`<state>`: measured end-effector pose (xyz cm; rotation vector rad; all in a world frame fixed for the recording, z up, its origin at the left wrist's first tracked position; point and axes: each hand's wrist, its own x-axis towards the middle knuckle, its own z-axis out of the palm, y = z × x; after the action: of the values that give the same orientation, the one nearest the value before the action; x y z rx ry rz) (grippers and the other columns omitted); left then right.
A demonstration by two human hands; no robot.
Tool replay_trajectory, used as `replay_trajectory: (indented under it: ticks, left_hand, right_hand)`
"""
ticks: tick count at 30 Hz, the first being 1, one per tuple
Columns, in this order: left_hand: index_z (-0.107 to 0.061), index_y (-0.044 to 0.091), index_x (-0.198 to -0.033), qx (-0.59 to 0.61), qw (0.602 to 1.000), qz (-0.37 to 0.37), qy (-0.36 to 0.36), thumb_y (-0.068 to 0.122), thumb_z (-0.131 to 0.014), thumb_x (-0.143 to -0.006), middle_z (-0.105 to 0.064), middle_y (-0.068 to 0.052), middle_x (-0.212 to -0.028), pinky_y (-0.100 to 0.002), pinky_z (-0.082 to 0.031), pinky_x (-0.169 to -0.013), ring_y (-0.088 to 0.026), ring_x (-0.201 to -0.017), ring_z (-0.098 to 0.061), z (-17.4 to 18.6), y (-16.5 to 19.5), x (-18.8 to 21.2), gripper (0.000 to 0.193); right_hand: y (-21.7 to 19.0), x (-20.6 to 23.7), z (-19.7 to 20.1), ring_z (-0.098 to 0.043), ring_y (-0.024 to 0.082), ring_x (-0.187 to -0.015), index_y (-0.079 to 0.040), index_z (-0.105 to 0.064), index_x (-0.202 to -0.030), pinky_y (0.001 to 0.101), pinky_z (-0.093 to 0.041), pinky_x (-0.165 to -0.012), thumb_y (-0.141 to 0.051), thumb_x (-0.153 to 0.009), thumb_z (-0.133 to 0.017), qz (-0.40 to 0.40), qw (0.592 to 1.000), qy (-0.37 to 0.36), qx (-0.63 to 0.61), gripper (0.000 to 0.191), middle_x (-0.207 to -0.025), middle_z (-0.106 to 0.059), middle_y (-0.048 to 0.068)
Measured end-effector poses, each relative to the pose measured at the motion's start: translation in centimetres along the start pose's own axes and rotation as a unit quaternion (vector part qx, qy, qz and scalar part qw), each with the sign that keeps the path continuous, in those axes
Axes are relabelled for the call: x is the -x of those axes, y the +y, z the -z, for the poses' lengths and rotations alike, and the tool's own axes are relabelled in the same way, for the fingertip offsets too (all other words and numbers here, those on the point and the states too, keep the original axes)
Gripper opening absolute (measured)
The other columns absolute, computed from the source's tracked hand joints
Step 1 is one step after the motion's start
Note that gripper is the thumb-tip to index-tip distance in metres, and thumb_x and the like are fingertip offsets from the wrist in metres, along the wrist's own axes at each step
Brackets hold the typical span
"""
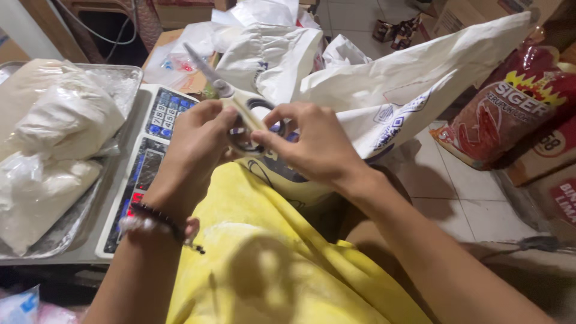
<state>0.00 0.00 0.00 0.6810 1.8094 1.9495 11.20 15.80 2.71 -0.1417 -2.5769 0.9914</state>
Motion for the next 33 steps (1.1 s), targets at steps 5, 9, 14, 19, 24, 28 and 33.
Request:
replay_trajectory:
  ticks: [5, 9, 14, 19, 24, 28, 33]
  left_hand:
    - [-0.059, 0.002, -0.118, 0.053, 0.988, 0.036, 0.137, 0.021, -0.050, -0.098, -0.073, -0.007, -0.099, -0.033, -0.063, -0.069, -0.016, -0.084, -0.073, 1.9, 0.8, 4.7, 0.028]
    - [-0.058, 0.002, -0.120, 0.077, 0.967, 0.047, 0.237, 0.021, -0.049, -0.104, -0.070, -0.009, -0.103, -0.034, -0.060, -0.072, -0.015, -0.085, -0.070, 4.0, 0.3, 9.5, 0.027]
    - [-0.057, 0.004, -0.123, 0.103, 0.935, 0.055, 0.334, 0.020, -0.048, -0.106, -0.067, -0.009, -0.104, -0.038, -0.058, -0.077, -0.017, -0.086, -0.068, 7.5, -1.3, 14.8, 0.025]
    - [-0.055, 0.004, -0.122, 0.115, 0.913, 0.038, 0.390, 0.018, -0.047, -0.107, -0.067, -0.011, -0.107, -0.042, -0.058, -0.077, -0.021, -0.089, -0.069, 10.8, -3.0, 18.7, 0.023]
    - [-0.053, 0.005, -0.126, 0.093, 0.880, 0.023, 0.465, 0.016, -0.050, -0.108, -0.067, -0.011, -0.110, -0.047, -0.061, -0.073, -0.023, -0.090, -0.071, 13.8, -5.8, 21.6, 0.021]
    - [-0.053, 0.005, -0.127, 0.046, 0.838, 0.031, 0.542, 0.017, -0.054, -0.109, -0.068, -0.012, -0.112, -0.046, -0.062, -0.072, -0.026, -0.088, -0.073, 18.2, -7.1, 24.2, 0.022]
    - [-0.056, 0.006, -0.128, -0.100, 0.791, 0.088, 0.597, 0.019, -0.056, -0.107, -0.068, -0.014, -0.112, -0.046, -0.061, -0.074, -0.027, -0.089, -0.073, 22.1, -7.5, 26.9, 0.025]
  right_hand:
    - [-2.1, 1.5, -2.7, -0.072, 0.017, -0.078, -0.008, -0.076, -0.111, 0.0330, -0.056, -0.066, -0.032, -0.091, -0.074, 0.155, 0.987, -0.009, -0.042, 0.031, -0.095, -0.079, 0.010]
    - [-4.1, 3.0, -5.7, -0.074, 0.021, -0.098, -0.012, -0.071, -0.124, 0.0364, -0.057, -0.083, -0.035, -0.095, -0.072, 0.184, 0.976, -0.074, -0.091, 0.037, -0.111, -0.078, 0.011]
    - [-6.4, 4.9, -9.5, -0.071, 0.033, -0.119, -0.010, -0.062, -0.137, 0.0416, -0.055, -0.102, -0.034, -0.101, -0.069, 0.269, 0.944, -0.102, -0.161, 0.043, -0.127, -0.071, 0.017]
    - [-8.7, 6.4, -12.9, -0.066, 0.037, -0.126, -0.005, -0.045, -0.151, 0.0428, -0.053, -0.110, -0.032, -0.105, -0.067, 0.305, 0.921, -0.123, -0.207, 0.057, -0.136, -0.065, 0.022]
    - [-10.3, 7.4, -15.2, -0.069, 0.039, -0.111, -0.004, -0.031, -0.162, 0.0441, -0.055, -0.097, -0.035, -0.099, -0.066, 0.229, 0.921, -0.210, -0.236, 0.079, -0.132, -0.064, 0.025]
    - [-11.1, 7.8, -16.4, -0.070, 0.038, -0.101, -0.003, -0.031, -0.163, 0.0452, -0.056, -0.091, -0.040, -0.098, -0.064, 0.220, 0.919, -0.256, -0.203, 0.083, -0.117, -0.067, 0.026]
    - [-11.7, 8.7, -17.5, -0.071, 0.035, -0.101, -0.007, -0.038, -0.160, 0.0443, -0.055, -0.096, -0.044, -0.102, -0.059, 0.252, 0.906, -0.270, -0.207, 0.072, -0.130, -0.063, 0.025]
